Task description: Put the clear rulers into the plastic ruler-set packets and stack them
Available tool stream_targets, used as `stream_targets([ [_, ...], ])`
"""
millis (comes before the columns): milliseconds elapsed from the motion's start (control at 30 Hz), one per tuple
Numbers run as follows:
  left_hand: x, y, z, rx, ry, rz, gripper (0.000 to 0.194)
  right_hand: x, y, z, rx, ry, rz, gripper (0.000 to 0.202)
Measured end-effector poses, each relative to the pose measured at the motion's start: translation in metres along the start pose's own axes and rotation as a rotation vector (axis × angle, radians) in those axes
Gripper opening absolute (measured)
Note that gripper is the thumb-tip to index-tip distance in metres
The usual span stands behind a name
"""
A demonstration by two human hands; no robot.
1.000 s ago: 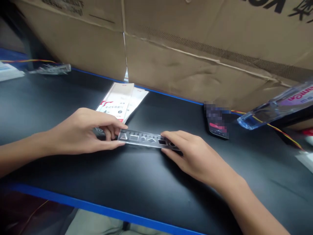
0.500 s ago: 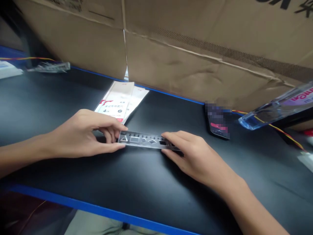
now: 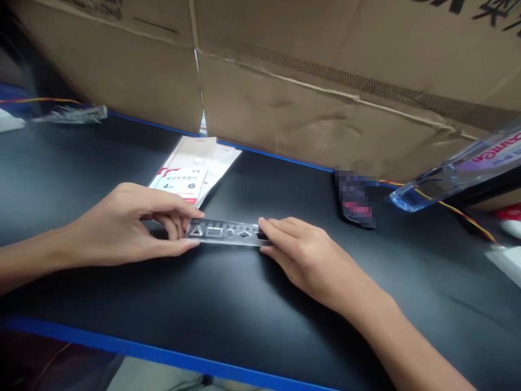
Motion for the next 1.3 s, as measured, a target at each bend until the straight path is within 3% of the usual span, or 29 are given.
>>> stream_targets([
  [133, -0.001, -0.001, -0.002, 0.17, 0.068, -0.004, 0.023, -0.001, -0.001, -0.001, -0.031, 0.005, 0.02, 0.04],
  [300, -0.002, -0.002, -0.007, 0.454, 0.39, 0.116, 0.037, 0.001, -0.001, -0.002, -0.08, 0.019, 0.038, 0.041],
  [433, 0.003, -0.004, -0.013, 0.544, 0.517, 0.228, 0.057, 0.009, -0.003, 0.014, -0.132, 0.094, 0.157, 0.042],
  [533, 0.005, -0.004, -0.014, 0.518, 0.523, 0.221, 0.049, 0.015, -0.009, 0.036, -0.332, 0.242, 0.182, 0.04],
  [633, 0.0, -0.003, -0.011, 0.475, 0.546, 0.089, 0.035, 0.018, -0.016, 0.053, -0.673, 0.445, 0.089, 0.037],
  [700, -0.006, 0.0, -0.008, 0.454, 0.591, -0.013, 0.033, 0.019, -0.021, 0.056, -0.802, 0.522, 0.054, 0.038],
  [867, -0.014, 0.005, -0.007, 0.426, 0.623, -0.097, 0.033, 0.02, -0.034, 0.057, -0.904, 0.59, 0.057, 0.053],
  [1033, -0.007, 0.002, -0.007, 0.386, 0.59, -0.056, 0.027, 0.023, -0.055, 0.06, -0.992, 0.61, -0.007, 0.032],
  [1300, 0.004, -0.001, -0.001, 0.28, 0.605, -0.016, 0.016, 0.016, -0.061, 0.054, -1.088, 0.631, -0.034, 0.037],
])
Point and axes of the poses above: each hand's wrist, its own y-axis away from the middle knuckle, its own x-axis out of the back of the hand, z = x × y, the point moved 4 cm from there along -y, towards the middle knuckle, and after that the axes turned 15 degrees about -x, right-handed, at the moved point
